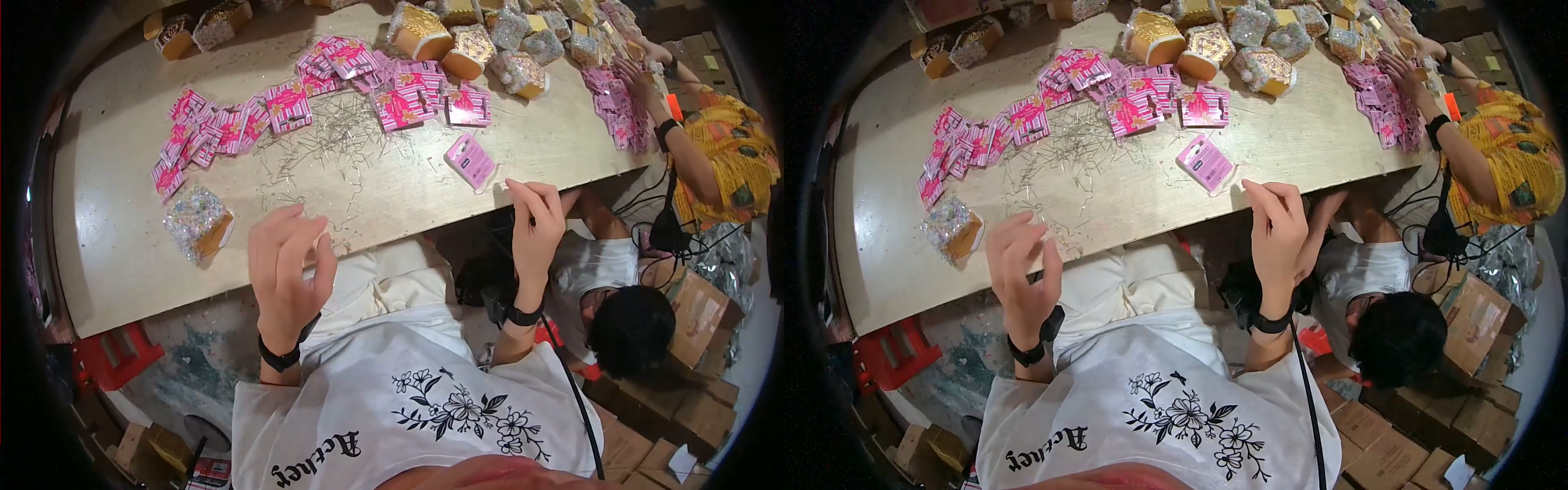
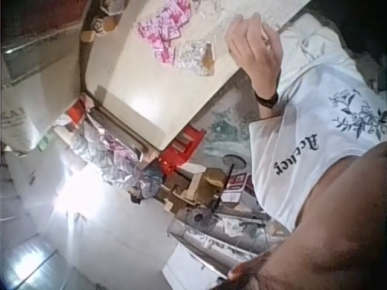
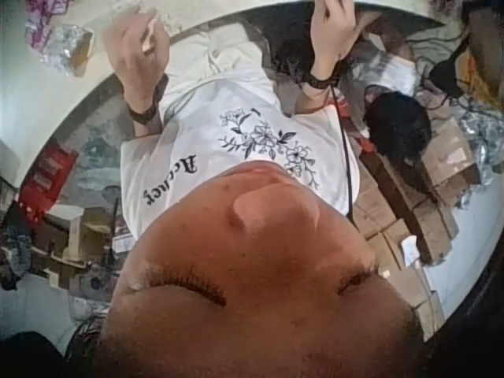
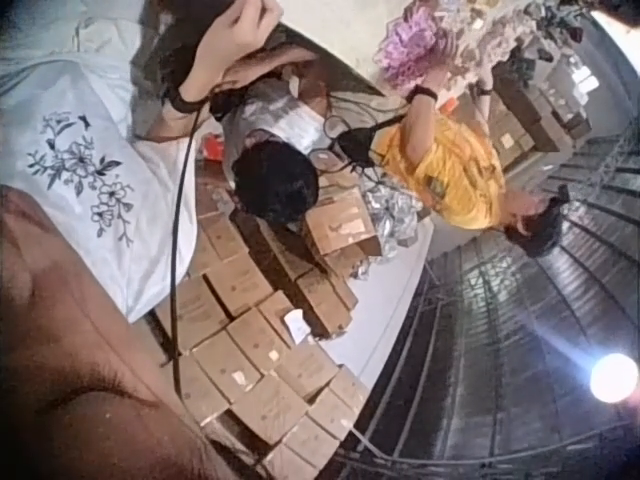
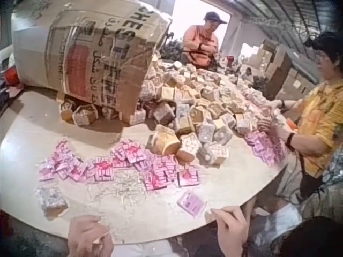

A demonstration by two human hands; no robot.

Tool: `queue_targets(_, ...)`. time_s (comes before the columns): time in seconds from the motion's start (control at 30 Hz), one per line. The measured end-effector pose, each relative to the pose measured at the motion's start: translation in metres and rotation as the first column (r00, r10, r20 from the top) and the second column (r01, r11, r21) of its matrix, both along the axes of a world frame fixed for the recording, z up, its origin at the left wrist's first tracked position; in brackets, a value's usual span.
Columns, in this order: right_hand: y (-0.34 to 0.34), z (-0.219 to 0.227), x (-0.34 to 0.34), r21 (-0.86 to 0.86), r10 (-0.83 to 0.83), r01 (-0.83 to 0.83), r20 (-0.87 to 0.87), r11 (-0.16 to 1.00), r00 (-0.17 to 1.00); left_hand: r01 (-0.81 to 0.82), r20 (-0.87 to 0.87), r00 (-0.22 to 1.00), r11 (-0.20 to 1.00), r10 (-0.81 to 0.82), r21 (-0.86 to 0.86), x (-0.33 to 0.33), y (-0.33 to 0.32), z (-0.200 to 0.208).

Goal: Packing small pink packets into a larger sequin-covered container at a workstation.

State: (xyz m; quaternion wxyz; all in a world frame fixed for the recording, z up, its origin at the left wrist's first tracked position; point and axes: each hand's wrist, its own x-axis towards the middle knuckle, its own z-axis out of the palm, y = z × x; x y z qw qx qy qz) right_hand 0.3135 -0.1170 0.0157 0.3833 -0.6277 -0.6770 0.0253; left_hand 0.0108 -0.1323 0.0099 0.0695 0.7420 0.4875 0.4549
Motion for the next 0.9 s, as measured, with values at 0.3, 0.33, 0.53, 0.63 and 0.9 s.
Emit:
queue_targets(0.3,0.011,-0.002,-0.002,-0.126,-0.07,0.029,-0.336,0.992,0.939,-0.116,0.206,0.97,0.989,0.132,-0.087,0.005,0.008,-0.016)
queue_targets(0.33,0.015,0.0,-0.002,-0.146,-0.054,0.001,-0.359,0.989,0.932,-0.117,0.206,0.97,0.989,0.133,-0.087,0.005,0.008,-0.016)
queue_targets(0.53,0.034,0.001,0.005,-0.043,0.141,-0.191,-0.519,0.981,0.843,-0.15,0.208,0.963,0.982,0.172,-0.118,0.004,0.008,-0.014)
queue_targets(0.63,0.032,0.005,-0.002,0.062,0.213,-0.213,-0.53,0.975,0.821,-0.138,0.288,0.94,0.975,0.185,-0.177,0.002,0.001,-0.013)
queue_targets(0.9,-0.01,0.044,-0.044,0.067,0.62,-0.744,-0.604,0.665,0.5,0.284,0.364,0.894,0.959,-0.262,-0.006,0.013,-0.027,0.022)
